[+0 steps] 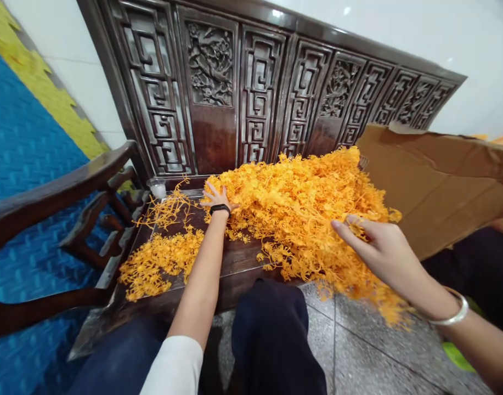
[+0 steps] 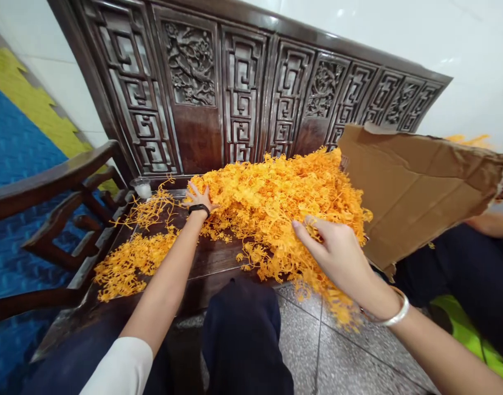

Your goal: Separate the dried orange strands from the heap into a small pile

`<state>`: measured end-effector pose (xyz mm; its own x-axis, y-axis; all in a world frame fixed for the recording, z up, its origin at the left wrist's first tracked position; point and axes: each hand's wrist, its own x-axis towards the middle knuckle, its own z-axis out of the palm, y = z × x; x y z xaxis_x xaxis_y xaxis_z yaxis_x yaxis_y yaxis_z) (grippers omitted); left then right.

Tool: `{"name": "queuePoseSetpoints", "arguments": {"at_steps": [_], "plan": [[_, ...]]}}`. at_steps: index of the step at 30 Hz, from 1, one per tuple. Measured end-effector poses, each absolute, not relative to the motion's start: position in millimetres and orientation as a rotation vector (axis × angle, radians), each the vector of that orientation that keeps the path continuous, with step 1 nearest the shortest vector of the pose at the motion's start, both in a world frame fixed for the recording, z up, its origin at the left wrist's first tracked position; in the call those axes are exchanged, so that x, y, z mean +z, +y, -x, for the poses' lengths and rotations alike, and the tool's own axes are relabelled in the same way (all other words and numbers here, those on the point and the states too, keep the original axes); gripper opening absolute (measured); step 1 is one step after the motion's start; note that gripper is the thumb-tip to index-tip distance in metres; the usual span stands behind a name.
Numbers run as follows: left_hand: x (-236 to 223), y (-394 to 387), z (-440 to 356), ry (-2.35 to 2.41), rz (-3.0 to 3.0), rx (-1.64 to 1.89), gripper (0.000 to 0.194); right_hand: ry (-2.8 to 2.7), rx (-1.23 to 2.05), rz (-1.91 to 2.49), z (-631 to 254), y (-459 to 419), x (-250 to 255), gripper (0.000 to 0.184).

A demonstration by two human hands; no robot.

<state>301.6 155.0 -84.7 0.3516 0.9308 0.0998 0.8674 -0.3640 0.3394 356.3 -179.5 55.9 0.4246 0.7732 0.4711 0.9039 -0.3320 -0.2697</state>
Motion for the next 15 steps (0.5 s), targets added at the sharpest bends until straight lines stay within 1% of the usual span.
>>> {"name": "queuePoseSetpoints", "arguments": {"at_steps": [3, 8, 13, 15], "plan": [[-86.2, 157.7, -301.8, 1.59, -2.38, 0.442, 0.087, -1.371, -0.349, 2.176, -363.7, -188.7, 59.8, 0.045], [-82.7, 157.6, -299.1, 1.561, -2.367, 0.391, 0.094, -1.229, -0.467, 2.121, -374.5, -198.9, 72.9, 0.045], [-72.4, 149.7, -297.9, 1.532, -2.369, 0.354, 0.095, -1.191, -0.33, 2.058, -377.4, -200.1, 87.8, 0.045], [-66.4, 148.6, -293.7, 1.475, -2.371, 0.34, 0.091, -1.177, -0.253, 2.007, -376.8, -198.2, 92.6, 0.044]]}}
